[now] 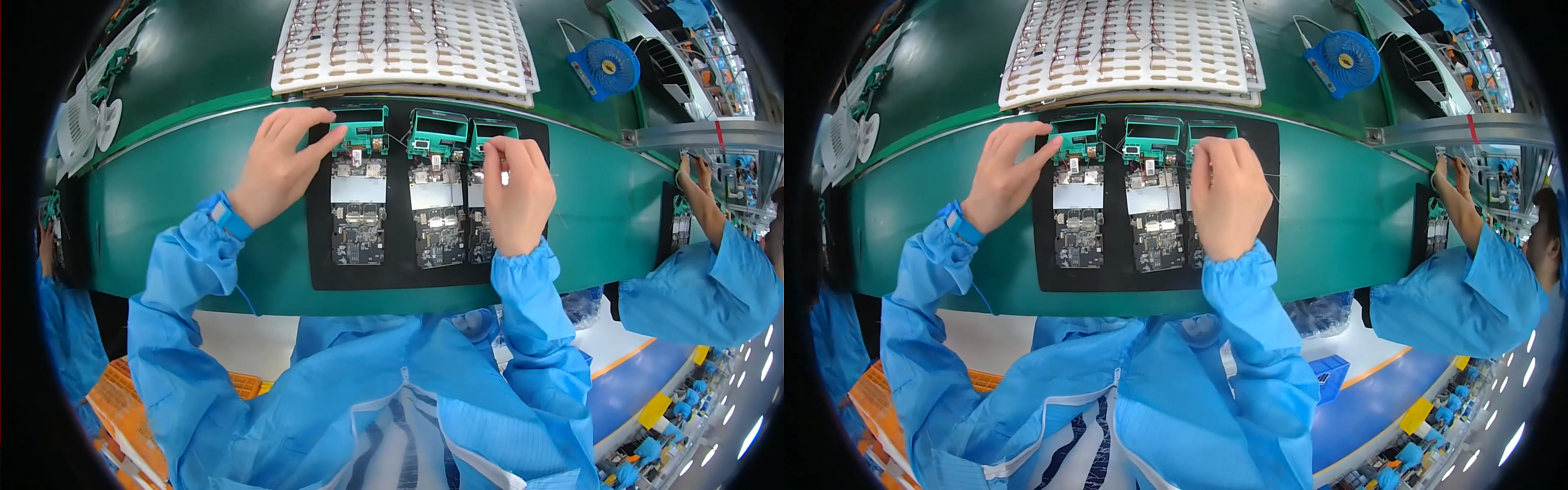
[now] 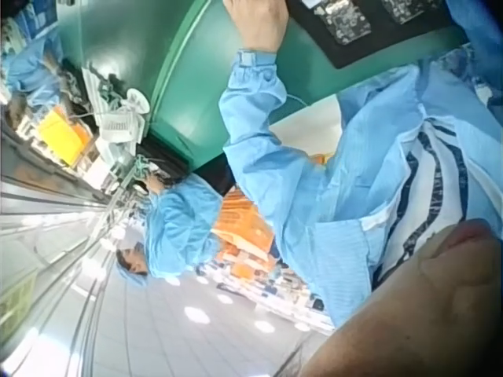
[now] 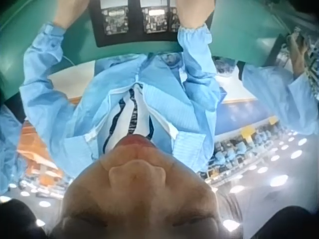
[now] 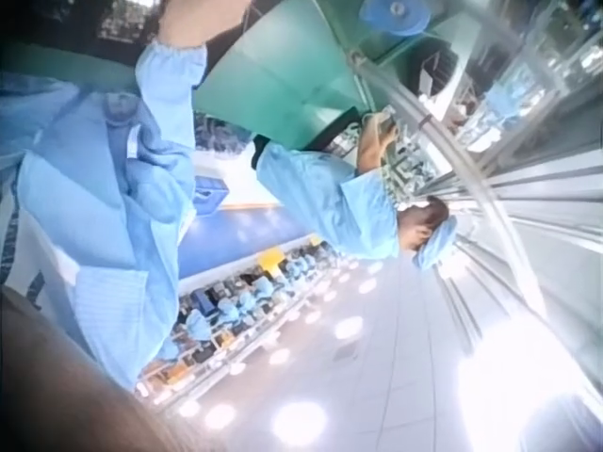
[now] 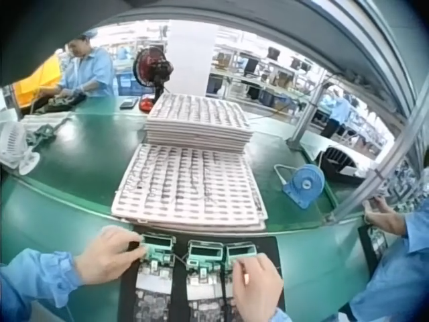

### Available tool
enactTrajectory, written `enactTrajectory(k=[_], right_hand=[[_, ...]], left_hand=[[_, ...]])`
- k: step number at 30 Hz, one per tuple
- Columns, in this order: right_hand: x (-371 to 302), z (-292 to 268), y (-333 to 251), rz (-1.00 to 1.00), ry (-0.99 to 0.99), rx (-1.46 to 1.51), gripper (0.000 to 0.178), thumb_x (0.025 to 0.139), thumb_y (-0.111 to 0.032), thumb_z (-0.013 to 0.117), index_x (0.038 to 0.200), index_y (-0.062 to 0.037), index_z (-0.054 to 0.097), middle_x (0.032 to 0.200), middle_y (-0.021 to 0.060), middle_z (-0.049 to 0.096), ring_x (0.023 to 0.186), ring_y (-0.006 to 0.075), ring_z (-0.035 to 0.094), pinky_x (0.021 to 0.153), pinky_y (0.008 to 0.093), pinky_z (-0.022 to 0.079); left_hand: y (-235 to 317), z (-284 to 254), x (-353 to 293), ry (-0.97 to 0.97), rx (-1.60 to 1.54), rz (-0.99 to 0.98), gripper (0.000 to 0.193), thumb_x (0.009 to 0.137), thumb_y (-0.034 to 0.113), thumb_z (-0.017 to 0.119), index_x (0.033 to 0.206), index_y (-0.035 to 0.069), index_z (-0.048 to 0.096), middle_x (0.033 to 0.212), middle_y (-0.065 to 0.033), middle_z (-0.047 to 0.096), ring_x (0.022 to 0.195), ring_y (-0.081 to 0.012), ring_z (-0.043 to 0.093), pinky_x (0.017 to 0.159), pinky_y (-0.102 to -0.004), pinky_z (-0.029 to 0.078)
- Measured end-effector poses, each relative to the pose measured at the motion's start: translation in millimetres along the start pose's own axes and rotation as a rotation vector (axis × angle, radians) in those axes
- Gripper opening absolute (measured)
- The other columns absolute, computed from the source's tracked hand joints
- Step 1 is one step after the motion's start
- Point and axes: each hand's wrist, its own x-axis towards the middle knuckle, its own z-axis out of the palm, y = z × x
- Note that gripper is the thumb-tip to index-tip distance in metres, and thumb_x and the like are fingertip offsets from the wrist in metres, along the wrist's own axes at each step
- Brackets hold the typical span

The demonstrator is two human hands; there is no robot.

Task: The person assembles electronic components onto printed circuit boards by hand, placing them into an assembly fixture.

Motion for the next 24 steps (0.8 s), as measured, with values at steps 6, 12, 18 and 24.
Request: enactTrajectory(k=[6, 12, 18, 24], right_hand=[[8.9, 0.0, -0.9, -0.132, -0.159, -0.295, 0.019, 0.084, -0.02, 0.074, 0.077, -0.01, 0.059, 0.077, 0.0058, 0.059, 0.074, 0.0264, 0.062, 0.059, 0.0395, 0.05], [11.1, 1.5, -10.6, -0.293, -0.182, -0.645, 0.02, 0.082, -0.018, 0.073, 0.074, -0.0111, 0.055, 0.077, 0.003, 0.059, 0.078, 0.0212, 0.065, 0.058, 0.0351, 0.051], [10.7, 11.6, 13.7, -0.252, -0.106, -0.327, 0.019, 0.08, -0.009, 0.072, 0.072, -0.0075, 0.055, 0.071, 0.004, 0.059, 0.064, 0.0224, 0.062, 0.053, 0.0351, 0.048], [15.2, 3.5, 23.8, 0.174, 0.018, 0.237, 0.011, 0.084, -0.005, 0.073, 0.078, -0.0019, 0.065, 0.066, 0.0031, 0.061, 0.056, 0.0095, 0.056, 0.054, 0.0253, 0.047]], left_hand=[[-8.8, -20.9, 2.3, -0.222, -0.062, 0.028, 0.061, 0.077, -0.004, 0.068, 0.134, 0.013, 0.058, 0.144, -0.0173, 0.044, 0.126, -0.0381, 0.047, 0.105, -0.0472, 0.039], [-12.1, -19.1, -2.8, -0.203, -0.028, 0.088, 0.064, 0.076, -0.008, 0.063, 0.136, 0.013, 0.055, 0.146, -0.017, 0.043, 0.127, -0.0372, 0.048, 0.104, -0.0469, 0.041], [-10.9, -1.1, -6.0, -0.059, -0.109, 0.083, 0.065, 0.071, -0.013, 0.061, 0.13, 0.015, 0.062, 0.124, -0.0132, 0.054, 0.112, -0.0323, 0.055, 0.096, -0.043, 0.046], [-15.6, -4.0, -3.9, -0.012, -0.082, 0.062, 0.053, 0.073, -0.009, 0.068, 0.12, 0.014, 0.068, 0.118, -0.0096, 0.059, 0.108, -0.0299, 0.058, 0.092, -0.0409, 0.048]])
